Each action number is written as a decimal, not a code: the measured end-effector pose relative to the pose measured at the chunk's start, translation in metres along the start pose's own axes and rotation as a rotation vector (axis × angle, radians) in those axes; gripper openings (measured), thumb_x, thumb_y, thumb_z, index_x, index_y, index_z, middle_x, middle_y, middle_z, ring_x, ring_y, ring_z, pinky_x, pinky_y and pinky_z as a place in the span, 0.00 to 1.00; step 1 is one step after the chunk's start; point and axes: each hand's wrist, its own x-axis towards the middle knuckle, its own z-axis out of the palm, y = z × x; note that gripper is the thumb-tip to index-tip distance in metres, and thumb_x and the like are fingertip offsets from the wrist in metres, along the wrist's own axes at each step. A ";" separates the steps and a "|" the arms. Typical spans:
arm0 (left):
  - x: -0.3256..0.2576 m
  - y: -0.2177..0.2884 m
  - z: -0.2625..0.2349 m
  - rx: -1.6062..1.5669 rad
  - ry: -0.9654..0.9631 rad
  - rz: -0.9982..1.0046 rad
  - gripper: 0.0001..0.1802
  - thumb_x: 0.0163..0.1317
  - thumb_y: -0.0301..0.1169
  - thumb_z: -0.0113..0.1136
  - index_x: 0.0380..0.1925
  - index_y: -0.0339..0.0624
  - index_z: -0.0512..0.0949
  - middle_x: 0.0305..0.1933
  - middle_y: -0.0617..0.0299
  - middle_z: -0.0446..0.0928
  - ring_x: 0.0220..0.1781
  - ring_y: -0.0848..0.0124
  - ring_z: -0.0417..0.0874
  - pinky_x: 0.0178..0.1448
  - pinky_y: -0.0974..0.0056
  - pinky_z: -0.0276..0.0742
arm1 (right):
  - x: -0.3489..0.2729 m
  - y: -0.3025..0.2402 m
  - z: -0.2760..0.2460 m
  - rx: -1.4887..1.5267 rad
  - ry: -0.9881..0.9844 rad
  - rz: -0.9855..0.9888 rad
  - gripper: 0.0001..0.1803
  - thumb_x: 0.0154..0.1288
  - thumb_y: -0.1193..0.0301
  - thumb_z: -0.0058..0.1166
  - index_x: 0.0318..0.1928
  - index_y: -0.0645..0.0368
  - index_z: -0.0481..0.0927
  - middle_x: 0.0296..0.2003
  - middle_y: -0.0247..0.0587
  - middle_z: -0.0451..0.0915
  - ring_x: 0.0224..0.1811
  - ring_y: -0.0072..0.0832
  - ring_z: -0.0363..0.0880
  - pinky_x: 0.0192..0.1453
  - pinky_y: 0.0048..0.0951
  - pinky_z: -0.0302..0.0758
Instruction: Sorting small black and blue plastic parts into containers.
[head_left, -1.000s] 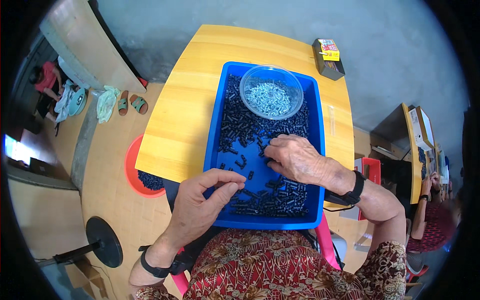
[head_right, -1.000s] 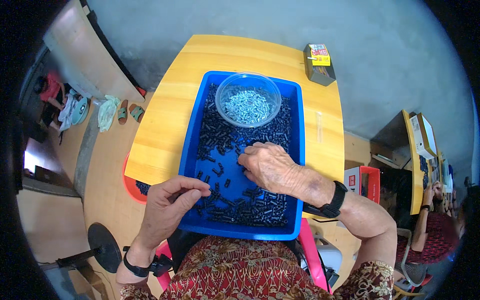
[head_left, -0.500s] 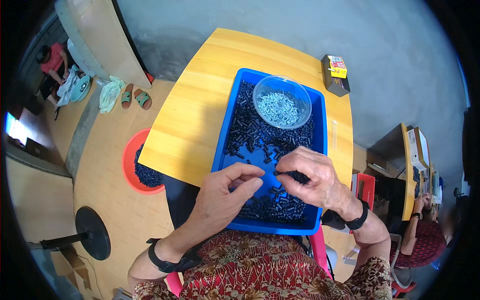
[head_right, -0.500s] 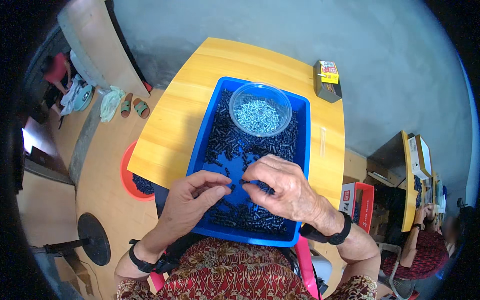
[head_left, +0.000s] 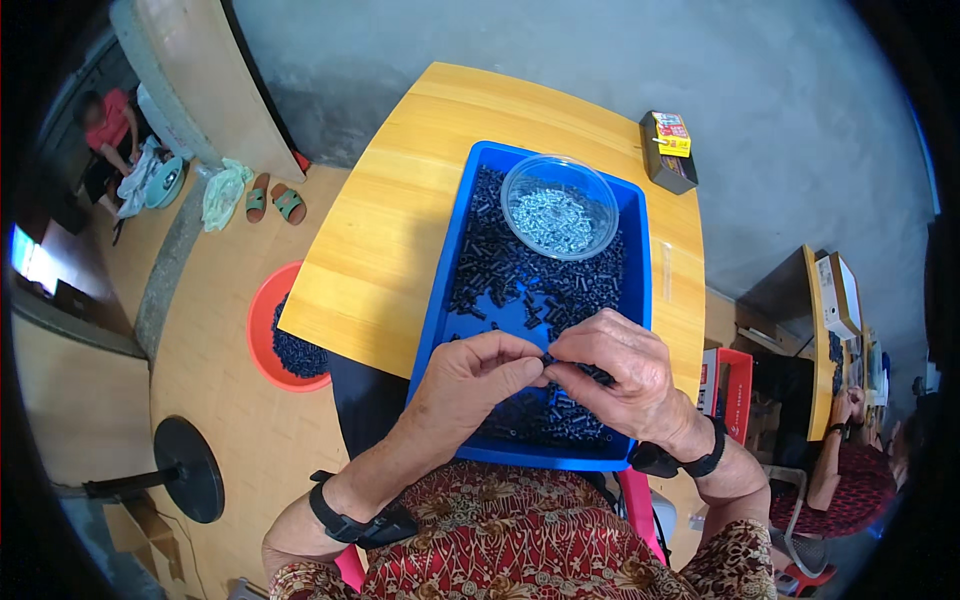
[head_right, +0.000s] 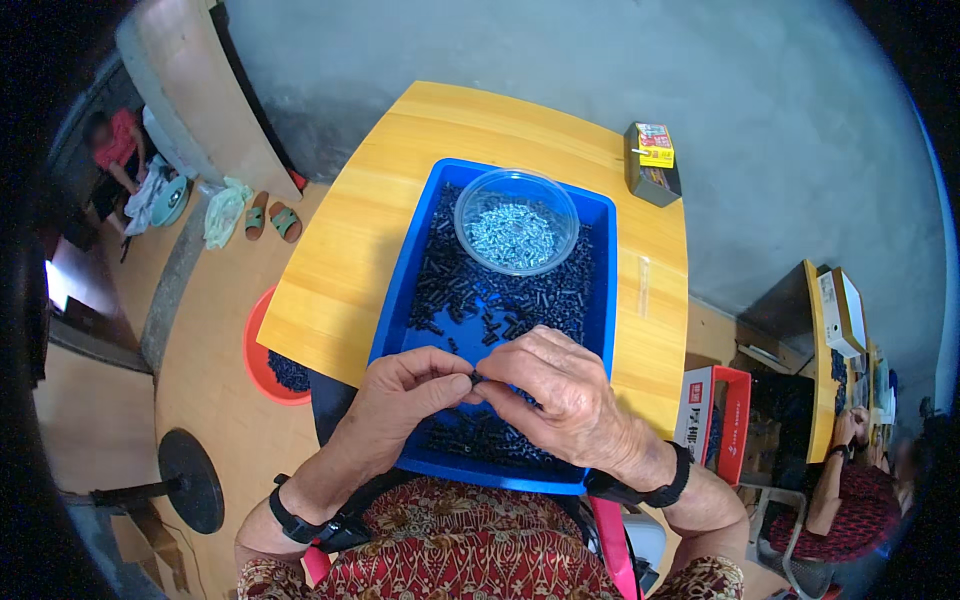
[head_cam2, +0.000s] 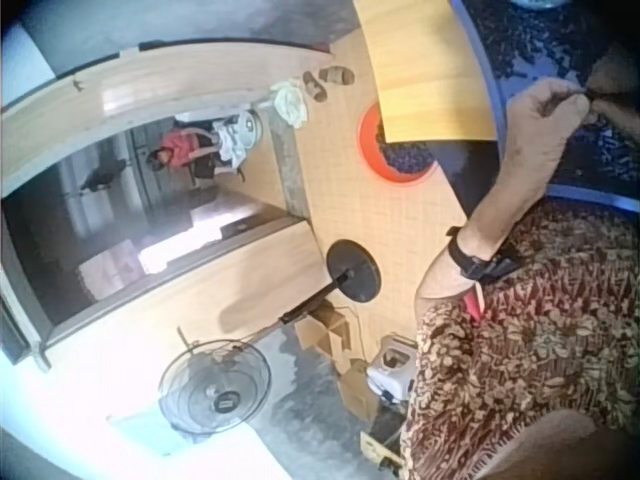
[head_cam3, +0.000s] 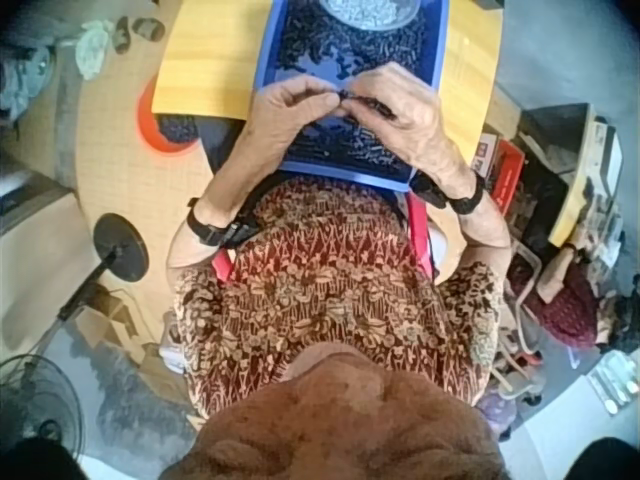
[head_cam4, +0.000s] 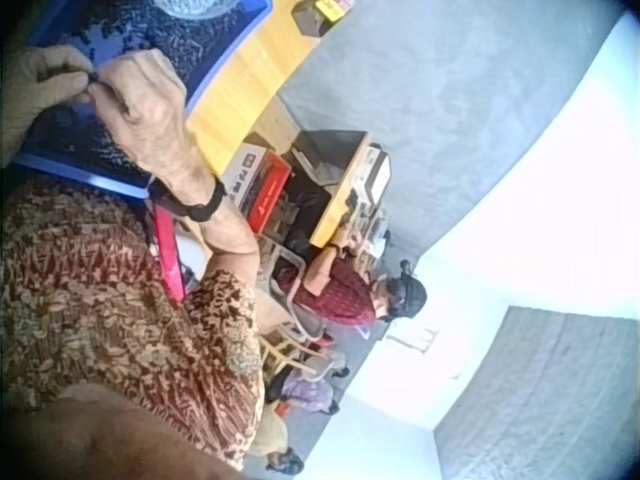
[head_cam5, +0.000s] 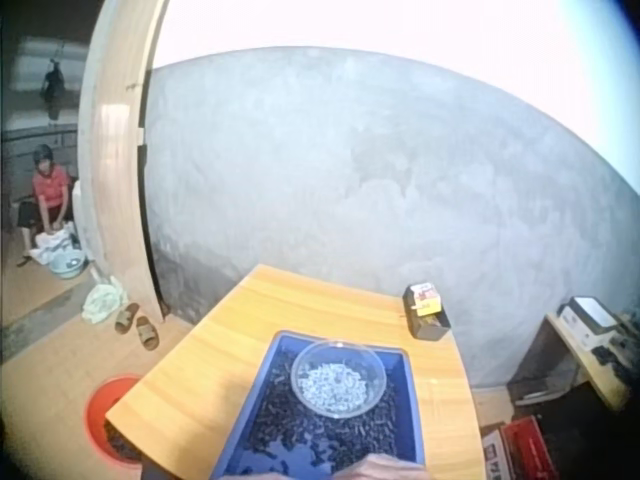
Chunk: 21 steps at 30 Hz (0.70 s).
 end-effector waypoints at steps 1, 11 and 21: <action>0.000 -0.001 0.000 0.001 -0.003 0.000 0.10 0.67 0.29 0.64 0.44 0.36 0.82 0.40 0.62 0.83 0.42 0.77 0.82 0.51 0.72 0.76 | -0.001 0.000 0.001 -0.006 0.013 -0.004 0.13 0.50 0.80 0.70 0.38 0.62 0.81 0.32 0.41 0.81 0.33 0.36 0.81 0.37 0.35 0.76; 0.002 -0.002 0.002 -0.093 0.000 -0.091 0.11 0.66 0.31 0.65 0.44 0.37 0.83 0.40 0.65 0.83 0.42 0.80 0.79 0.50 0.73 0.74 | -0.003 -0.002 0.002 -0.159 -0.015 -0.112 0.17 0.47 0.78 0.73 0.39 0.63 0.81 0.34 0.41 0.81 0.33 0.34 0.80 0.35 0.33 0.73; 0.003 -0.002 0.003 -0.068 0.003 -0.067 0.10 0.66 0.31 0.66 0.43 0.38 0.83 0.40 0.66 0.83 0.42 0.80 0.79 0.49 0.73 0.73 | 0.000 -0.001 -0.002 -0.170 -0.034 -0.119 0.18 0.48 0.77 0.72 0.40 0.62 0.81 0.35 0.40 0.81 0.34 0.35 0.80 0.37 0.34 0.73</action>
